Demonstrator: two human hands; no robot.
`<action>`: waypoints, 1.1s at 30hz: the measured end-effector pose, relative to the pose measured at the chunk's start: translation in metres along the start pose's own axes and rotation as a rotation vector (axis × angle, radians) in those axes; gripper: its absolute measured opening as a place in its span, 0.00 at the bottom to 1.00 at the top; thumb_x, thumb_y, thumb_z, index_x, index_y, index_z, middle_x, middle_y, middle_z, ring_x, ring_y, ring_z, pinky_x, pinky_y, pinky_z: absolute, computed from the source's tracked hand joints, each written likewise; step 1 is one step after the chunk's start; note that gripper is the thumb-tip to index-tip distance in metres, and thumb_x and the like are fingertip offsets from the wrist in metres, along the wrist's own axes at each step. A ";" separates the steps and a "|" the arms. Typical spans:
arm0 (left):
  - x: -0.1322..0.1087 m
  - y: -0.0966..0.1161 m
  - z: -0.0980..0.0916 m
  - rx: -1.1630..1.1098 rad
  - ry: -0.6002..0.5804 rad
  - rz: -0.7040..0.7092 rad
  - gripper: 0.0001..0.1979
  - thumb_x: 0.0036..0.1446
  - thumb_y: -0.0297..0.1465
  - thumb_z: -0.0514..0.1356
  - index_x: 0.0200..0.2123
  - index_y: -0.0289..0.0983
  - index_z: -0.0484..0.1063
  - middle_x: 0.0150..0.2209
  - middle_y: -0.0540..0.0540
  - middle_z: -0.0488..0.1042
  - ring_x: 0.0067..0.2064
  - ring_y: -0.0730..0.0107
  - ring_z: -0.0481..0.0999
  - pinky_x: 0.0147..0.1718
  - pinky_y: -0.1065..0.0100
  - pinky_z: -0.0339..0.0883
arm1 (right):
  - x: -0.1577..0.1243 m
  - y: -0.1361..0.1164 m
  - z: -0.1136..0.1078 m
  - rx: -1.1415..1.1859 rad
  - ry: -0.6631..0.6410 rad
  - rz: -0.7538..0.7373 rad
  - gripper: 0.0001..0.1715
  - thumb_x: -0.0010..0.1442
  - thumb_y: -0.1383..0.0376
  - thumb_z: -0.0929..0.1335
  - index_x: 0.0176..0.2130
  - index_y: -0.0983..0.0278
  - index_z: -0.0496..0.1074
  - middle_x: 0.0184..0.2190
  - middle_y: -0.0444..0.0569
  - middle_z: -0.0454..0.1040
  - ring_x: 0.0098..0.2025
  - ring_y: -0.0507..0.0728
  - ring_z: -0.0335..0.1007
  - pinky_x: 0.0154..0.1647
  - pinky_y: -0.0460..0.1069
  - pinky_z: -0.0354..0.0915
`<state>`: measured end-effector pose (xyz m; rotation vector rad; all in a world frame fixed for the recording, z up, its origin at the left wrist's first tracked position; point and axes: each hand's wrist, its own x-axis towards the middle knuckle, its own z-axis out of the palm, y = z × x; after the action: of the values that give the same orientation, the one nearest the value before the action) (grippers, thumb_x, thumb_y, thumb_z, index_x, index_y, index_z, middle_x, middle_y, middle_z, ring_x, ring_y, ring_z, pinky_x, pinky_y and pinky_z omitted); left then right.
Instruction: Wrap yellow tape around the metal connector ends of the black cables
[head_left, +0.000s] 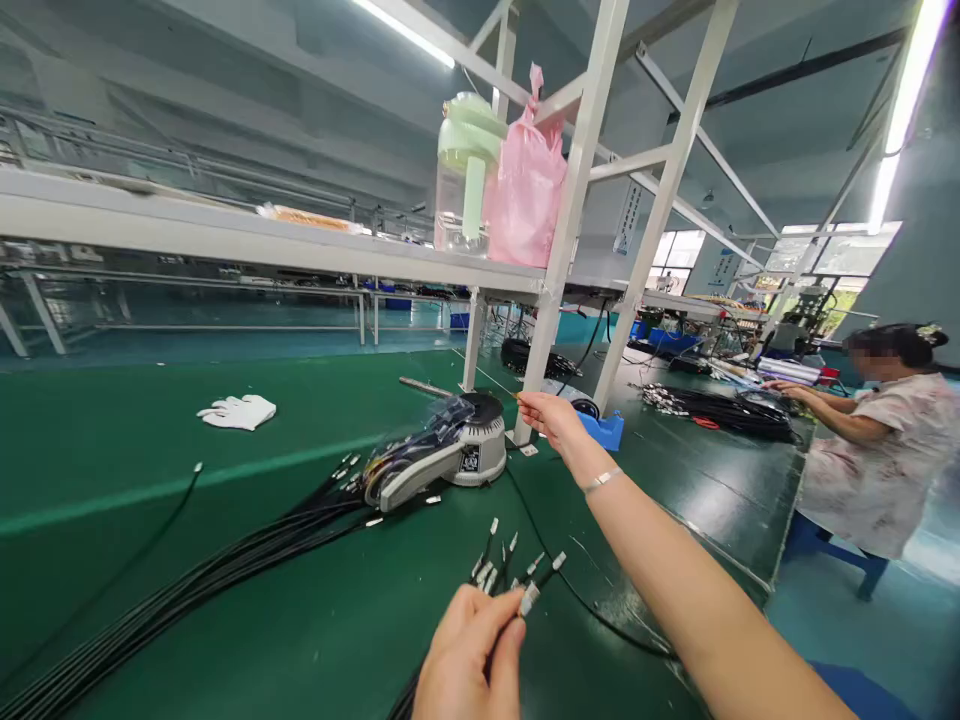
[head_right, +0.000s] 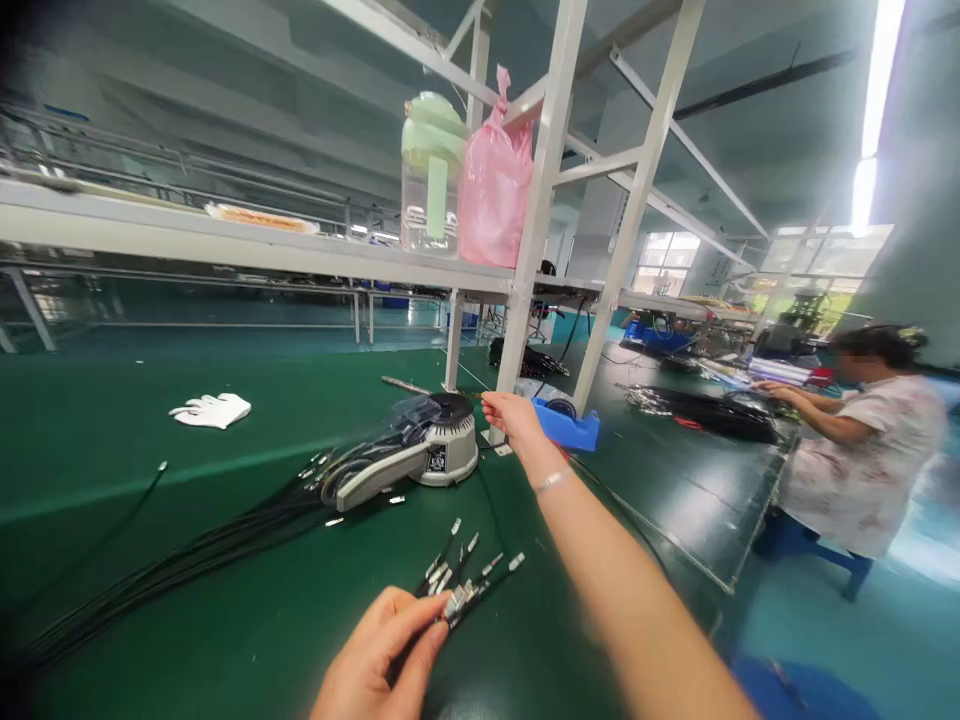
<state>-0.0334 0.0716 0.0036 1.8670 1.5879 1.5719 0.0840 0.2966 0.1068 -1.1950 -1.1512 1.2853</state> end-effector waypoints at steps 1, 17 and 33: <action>0.002 0.004 -0.005 0.001 -0.017 -0.006 0.11 0.60 0.37 0.53 0.36 0.45 0.76 0.26 0.52 0.70 0.27 0.74 0.73 0.26 0.75 0.67 | -0.030 0.011 -0.009 0.045 -0.012 -0.027 0.11 0.60 0.63 0.67 0.41 0.67 0.73 0.42 0.51 0.75 0.39 0.51 0.73 0.42 0.47 0.69; -0.023 0.037 -0.014 0.066 0.117 0.153 0.05 0.57 0.24 0.56 0.34 0.40 0.67 0.30 0.53 0.70 0.31 0.77 0.71 0.30 0.75 0.67 | -0.282 0.125 -0.010 0.574 -0.187 -0.164 0.23 0.56 0.61 0.70 0.52 0.52 0.71 0.58 0.46 0.67 0.60 0.61 0.61 0.60 0.57 0.61; -0.023 0.035 -0.021 0.124 0.082 0.358 0.13 0.57 0.19 0.55 0.41 0.41 0.70 0.34 0.50 0.70 0.36 0.76 0.71 0.34 0.73 0.67 | -0.289 0.110 -0.003 0.532 -0.166 -0.205 0.21 0.58 0.63 0.68 0.52 0.55 0.72 0.58 0.49 0.67 0.58 0.63 0.64 0.61 0.60 0.60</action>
<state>-0.0268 0.0299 0.0243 2.2843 1.4751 1.7436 0.0856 0.0025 0.0113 -0.5748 -0.9339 1.4311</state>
